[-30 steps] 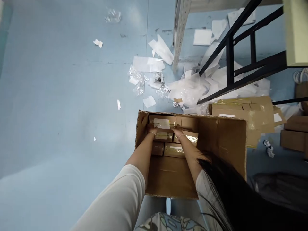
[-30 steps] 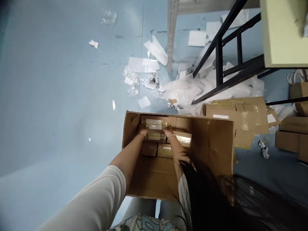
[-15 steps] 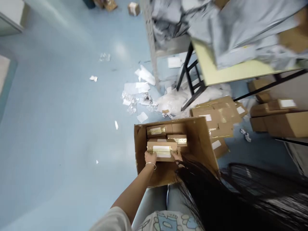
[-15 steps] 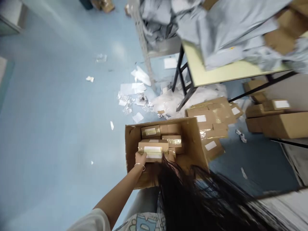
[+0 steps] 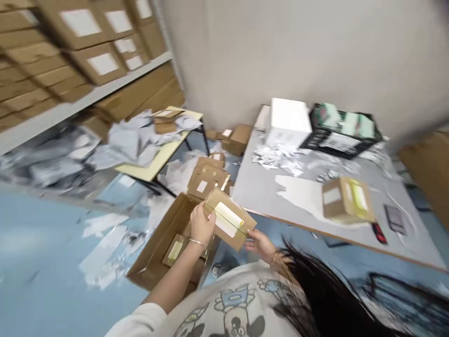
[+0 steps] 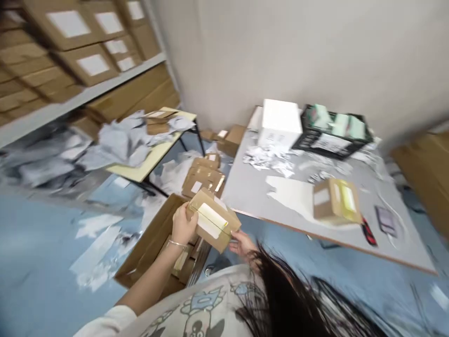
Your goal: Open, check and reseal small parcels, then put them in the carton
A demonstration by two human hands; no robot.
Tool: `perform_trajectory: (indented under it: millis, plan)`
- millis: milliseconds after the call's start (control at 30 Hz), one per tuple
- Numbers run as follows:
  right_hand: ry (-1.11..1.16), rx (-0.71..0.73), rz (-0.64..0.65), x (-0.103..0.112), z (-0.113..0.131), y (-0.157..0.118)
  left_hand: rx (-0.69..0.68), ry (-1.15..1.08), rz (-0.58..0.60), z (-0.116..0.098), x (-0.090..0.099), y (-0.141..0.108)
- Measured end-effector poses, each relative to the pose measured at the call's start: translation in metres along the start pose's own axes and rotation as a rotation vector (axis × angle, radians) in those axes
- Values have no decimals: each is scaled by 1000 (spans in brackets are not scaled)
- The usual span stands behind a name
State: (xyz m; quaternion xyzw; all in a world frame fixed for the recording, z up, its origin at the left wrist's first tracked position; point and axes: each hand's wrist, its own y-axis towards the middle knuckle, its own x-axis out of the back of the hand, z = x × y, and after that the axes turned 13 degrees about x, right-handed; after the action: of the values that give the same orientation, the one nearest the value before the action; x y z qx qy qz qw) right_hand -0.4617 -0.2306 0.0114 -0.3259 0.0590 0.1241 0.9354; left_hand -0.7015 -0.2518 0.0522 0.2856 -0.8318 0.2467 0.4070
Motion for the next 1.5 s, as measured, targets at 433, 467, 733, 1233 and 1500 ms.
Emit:
perform_trajectory:
  millis: [433,467,733,1233,1500]
  plan:
    - [639,137,-3,290,63,-25,-743,262,388,-407,-232,-39]
    - [641,138,-9,307,70,-16,-736,297,411,-427,-254,-37]
    - [649,58,-94,389,92,45,-606,434,483,-506,-380,-21]
    - [442,-23,-83,387,102,52,-562,142,541,-437,-360,-38]
    - [248,11,250,299,130,72,186,-128,120,-159,-194,-43]
